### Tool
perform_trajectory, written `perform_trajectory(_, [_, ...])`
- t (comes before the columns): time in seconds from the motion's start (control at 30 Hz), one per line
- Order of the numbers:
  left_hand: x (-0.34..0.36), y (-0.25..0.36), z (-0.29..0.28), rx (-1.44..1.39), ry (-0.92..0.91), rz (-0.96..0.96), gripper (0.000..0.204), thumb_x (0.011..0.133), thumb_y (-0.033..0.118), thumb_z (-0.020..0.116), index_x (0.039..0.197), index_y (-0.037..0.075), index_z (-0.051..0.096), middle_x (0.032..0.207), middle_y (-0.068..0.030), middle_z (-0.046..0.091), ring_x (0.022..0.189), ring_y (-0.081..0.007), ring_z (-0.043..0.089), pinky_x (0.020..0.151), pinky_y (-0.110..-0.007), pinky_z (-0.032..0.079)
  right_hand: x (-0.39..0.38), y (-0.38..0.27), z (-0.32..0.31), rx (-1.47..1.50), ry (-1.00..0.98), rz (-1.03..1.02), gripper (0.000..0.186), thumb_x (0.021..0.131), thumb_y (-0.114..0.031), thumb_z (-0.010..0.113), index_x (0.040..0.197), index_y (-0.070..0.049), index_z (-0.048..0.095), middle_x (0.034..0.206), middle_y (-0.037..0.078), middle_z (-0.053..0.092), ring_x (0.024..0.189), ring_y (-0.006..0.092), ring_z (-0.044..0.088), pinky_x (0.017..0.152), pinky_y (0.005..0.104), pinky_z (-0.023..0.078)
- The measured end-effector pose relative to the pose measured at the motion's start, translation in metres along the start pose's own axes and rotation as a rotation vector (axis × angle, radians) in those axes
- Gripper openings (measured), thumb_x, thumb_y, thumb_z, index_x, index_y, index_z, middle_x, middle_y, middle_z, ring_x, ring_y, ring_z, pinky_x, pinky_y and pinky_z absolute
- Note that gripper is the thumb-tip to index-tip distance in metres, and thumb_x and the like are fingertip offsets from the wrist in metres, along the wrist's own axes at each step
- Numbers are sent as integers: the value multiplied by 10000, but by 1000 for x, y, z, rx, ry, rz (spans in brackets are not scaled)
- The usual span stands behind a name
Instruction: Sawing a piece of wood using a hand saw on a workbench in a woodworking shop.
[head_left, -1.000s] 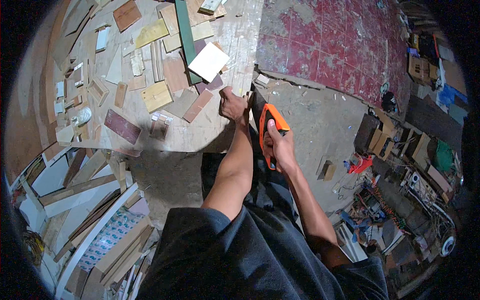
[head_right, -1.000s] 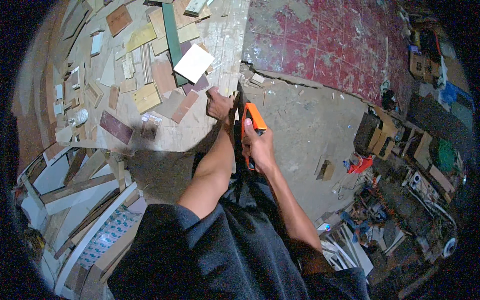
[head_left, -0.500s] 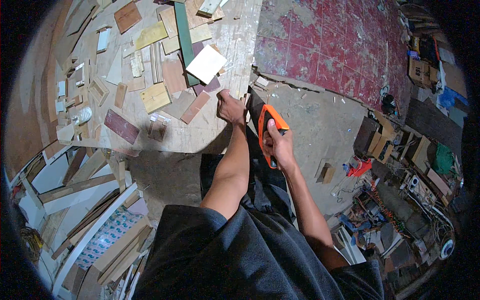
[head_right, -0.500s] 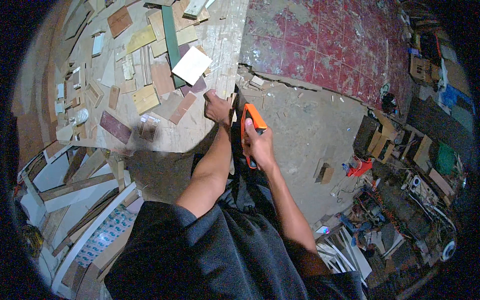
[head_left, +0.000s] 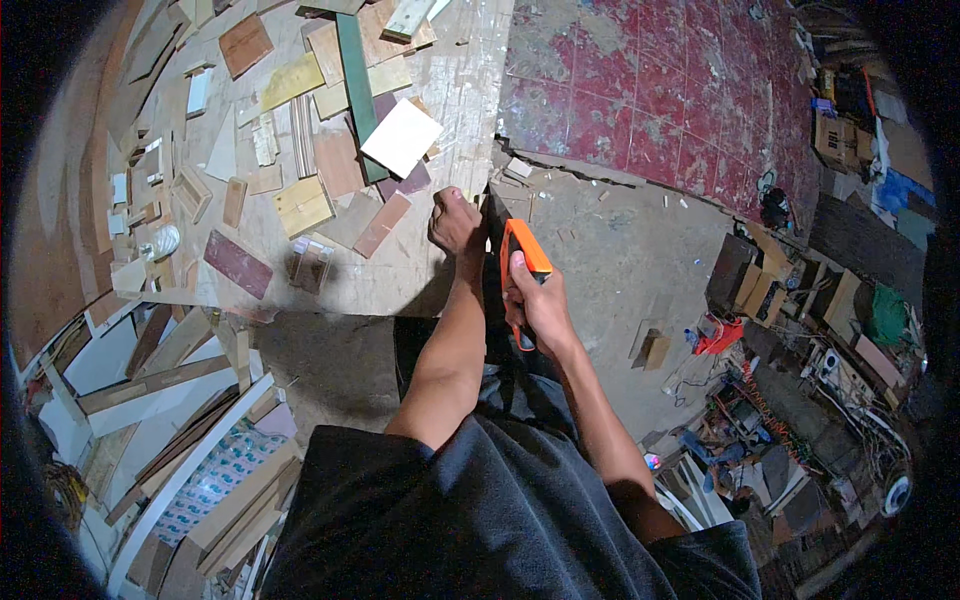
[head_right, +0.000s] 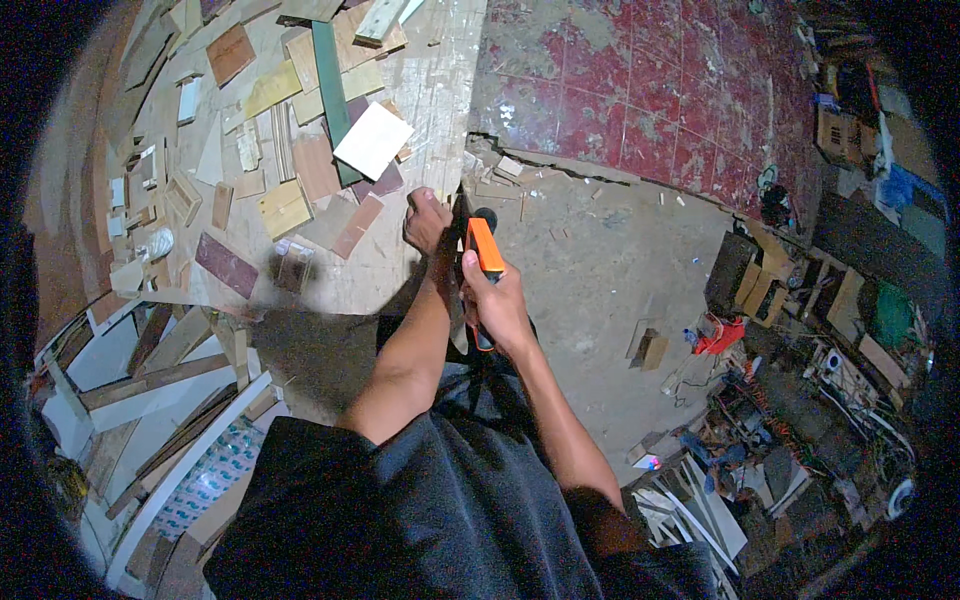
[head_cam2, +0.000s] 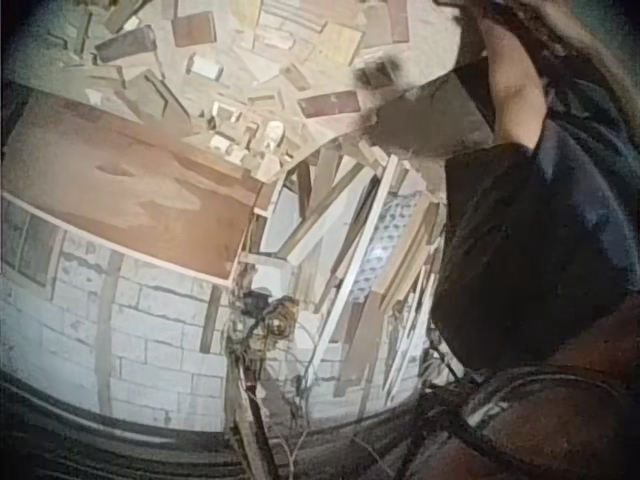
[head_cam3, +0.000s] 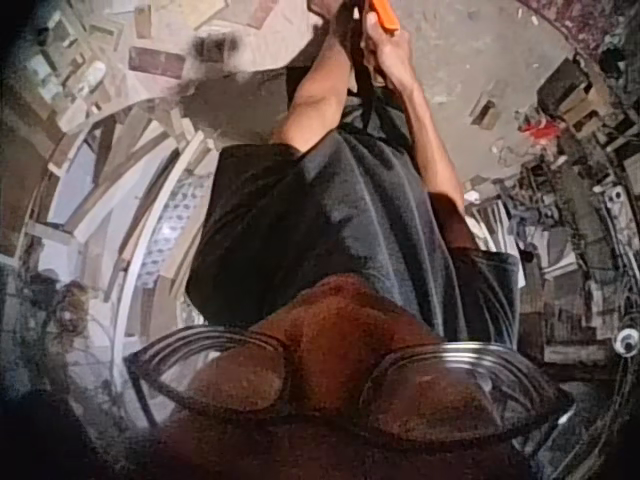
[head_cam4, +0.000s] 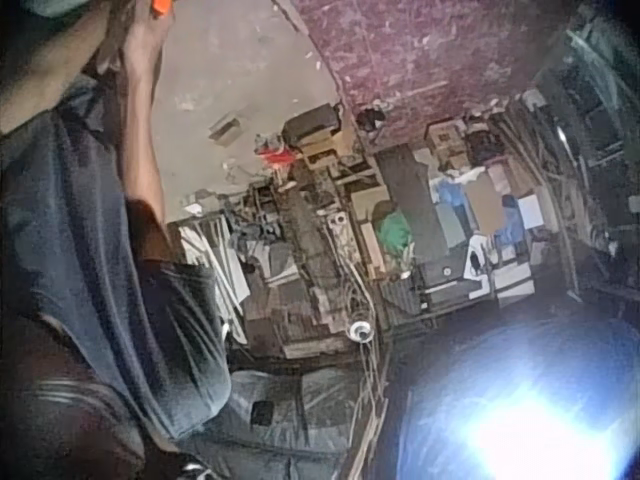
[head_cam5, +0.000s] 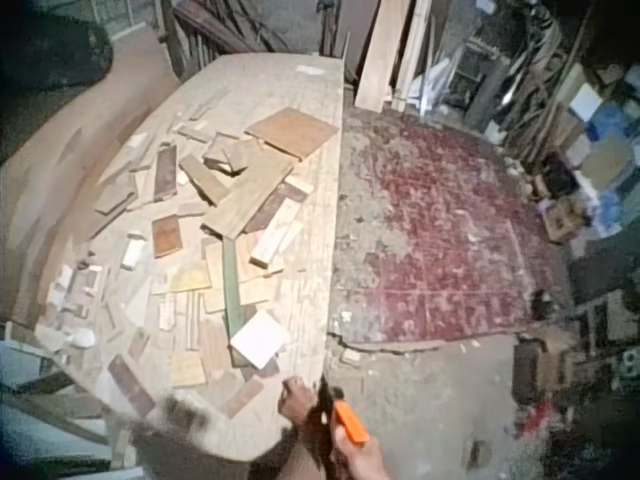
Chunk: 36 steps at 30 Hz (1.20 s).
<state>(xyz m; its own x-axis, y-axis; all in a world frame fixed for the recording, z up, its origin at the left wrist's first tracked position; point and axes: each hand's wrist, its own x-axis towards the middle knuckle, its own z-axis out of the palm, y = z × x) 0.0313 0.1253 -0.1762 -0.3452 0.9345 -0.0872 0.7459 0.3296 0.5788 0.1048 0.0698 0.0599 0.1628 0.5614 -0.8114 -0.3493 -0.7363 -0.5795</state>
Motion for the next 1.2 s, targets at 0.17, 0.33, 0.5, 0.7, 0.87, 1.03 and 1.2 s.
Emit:
perform_trajectory(0.17, [7,-12,-3,56,-134,207,144,972,230,536,962,95,584,767,-186,650,705,-415,649,640,-524,499,2,-5,-5,-39,44,64,337,1013,-356,617,868,-59,554,624,-14,508,463,85,450,427,274,357])
perform_trajectory(0.33, [15,-19,-9,83,-255,366,106,900,206,638,932,121,582,660,-168,644,626,-383,660,551,-501,508,-2,-10,3,-52,132,58,329,1003,-342,639,834,-76,542,613,-24,498,461,77,436,422,270,339])
perform_trajectory(0.5, [36,-13,-10,91,-163,410,105,877,169,638,951,101,608,846,-146,693,794,-339,656,711,-475,511,-5,-13,18,-12,124,86,342,996,-349,651,817,-80,537,589,-32,473,440,75,414,396,274,316])
perform_trajectory(0.7, [31,-2,0,-35,-18,184,158,987,231,512,1003,126,629,853,-129,686,788,-369,654,701,-478,486,-1,-11,21,-4,122,81,353,998,-347,647,796,-86,523,586,-29,473,435,78,414,398,275,319])
perform_trajectory(0.87, [44,0,16,-70,-205,379,217,1005,297,489,980,116,605,861,-156,700,742,-404,668,635,-524,494,-3,-17,23,-8,158,102,350,1004,-338,638,793,-87,515,577,-34,458,432,74,405,400,268,312])
perform_trajectory(1.03, [39,-4,20,-104,-210,266,250,1018,308,465,976,97,594,777,-190,676,726,-431,658,663,-545,485,-2,-8,10,96,84,109,313,1001,-327,643,835,-80,545,608,-25,496,446,66,424,408,251,313])
perform_trajectory(1.2, [33,7,20,-80,-187,180,202,1009,284,492,995,111,595,719,-192,662,676,-438,653,625,-549,483,-7,10,4,-182,176,-160,257,1007,-284,644,917,-53,580,665,-52,502,529,40,428,465,234,329])
